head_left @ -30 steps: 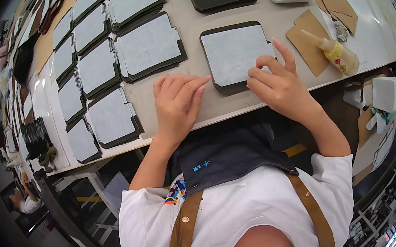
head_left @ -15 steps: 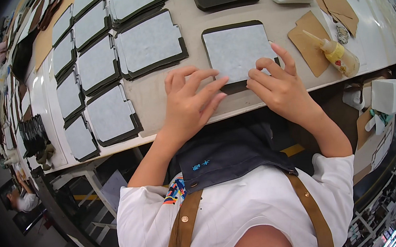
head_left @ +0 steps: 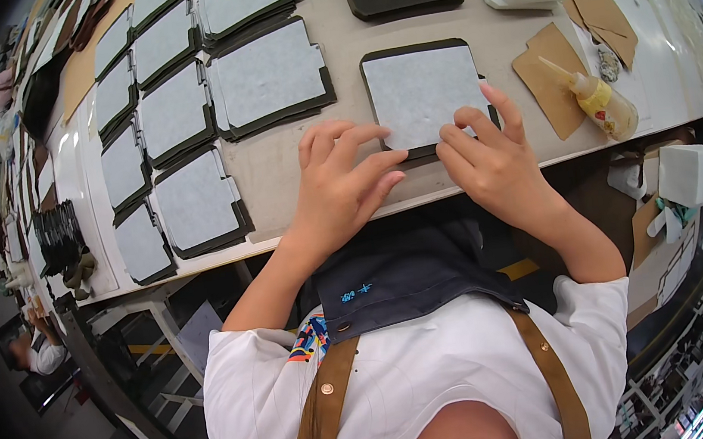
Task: The person applies adhesive from a squeeze bottle onto the edges of a dark rectangular base. They then pick up a white rectangular insert and press it onto the adhesive, smoothing it down with their hands. This process is repeated for multiple units on a workbench.
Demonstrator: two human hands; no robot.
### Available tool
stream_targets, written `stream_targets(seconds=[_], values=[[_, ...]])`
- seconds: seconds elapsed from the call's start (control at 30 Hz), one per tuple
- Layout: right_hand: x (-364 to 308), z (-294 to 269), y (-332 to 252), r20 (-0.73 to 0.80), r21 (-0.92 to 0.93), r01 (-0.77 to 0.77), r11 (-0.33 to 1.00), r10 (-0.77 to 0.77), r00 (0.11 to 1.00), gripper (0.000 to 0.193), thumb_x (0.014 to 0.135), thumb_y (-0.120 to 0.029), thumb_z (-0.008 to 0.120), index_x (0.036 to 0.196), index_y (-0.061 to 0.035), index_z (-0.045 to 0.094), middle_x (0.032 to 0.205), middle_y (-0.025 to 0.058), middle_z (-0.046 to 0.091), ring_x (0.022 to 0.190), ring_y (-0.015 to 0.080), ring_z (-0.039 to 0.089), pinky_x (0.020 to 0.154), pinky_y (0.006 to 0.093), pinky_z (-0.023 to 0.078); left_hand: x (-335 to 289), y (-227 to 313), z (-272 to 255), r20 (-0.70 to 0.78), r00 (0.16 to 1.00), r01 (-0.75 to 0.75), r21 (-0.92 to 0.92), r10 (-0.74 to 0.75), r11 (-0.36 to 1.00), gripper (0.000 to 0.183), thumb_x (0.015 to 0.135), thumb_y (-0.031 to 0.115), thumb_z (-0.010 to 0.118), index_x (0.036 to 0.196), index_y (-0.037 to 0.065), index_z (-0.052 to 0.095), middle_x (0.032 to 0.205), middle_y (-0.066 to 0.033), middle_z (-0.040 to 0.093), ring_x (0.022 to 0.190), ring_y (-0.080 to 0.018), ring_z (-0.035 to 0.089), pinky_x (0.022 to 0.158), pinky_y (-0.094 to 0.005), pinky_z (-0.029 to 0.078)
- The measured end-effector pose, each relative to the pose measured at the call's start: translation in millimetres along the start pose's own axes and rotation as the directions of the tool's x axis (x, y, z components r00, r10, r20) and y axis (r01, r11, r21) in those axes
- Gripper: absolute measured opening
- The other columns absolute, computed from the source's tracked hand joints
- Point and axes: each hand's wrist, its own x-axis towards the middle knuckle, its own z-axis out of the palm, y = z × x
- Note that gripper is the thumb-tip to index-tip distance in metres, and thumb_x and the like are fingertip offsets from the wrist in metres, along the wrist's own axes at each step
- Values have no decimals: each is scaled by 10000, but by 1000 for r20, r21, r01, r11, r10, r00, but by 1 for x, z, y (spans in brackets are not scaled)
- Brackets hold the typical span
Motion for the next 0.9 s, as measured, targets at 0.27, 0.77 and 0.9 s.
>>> stream_targets(seconds=[0.27, 0.77, 0.9], values=[[3, -13, 4, -75, 73, -109, 991, 115, 991, 201, 713, -57, 756, 876, -89, 643, 938, -3, 641, 930, 195, 626, 1153, 520, 273, 2, -4, -10, 449, 749, 611, -753, -488, 246, 342, 1075, 307, 536, 1138, 16, 704, 962, -80, 715, 691, -131, 641, 610, -266, 495], [-18, -33, 19, -129, 133, -269, 954, 286, 950, 188, 792, -133, 794, 957, -104, 709, 979, -2, 673, 968, 221, 608, 1170, 528, 237, -26, -100, -117, -158, 630, 671, -383, -761, 635, 250, 1001, 190, 682, 1111, -34, 682, 963, 15, 691, 860, -25, 599, 758, -195, 477], [-30, -31, 34, -152, 71, -374, 925, 380, 912, 172, 822, -113, 773, 981, -104, 705, 1010, 5, 678, 1016, 237, 604, 1173, 533, 229, -48, -171, -156, -244, 524, 716, -393, -816, 577, 330, 988, 238, 688, 1132, -59, 681, 949, -15, 711, 833, -42, 603, 753, -203, 475]])
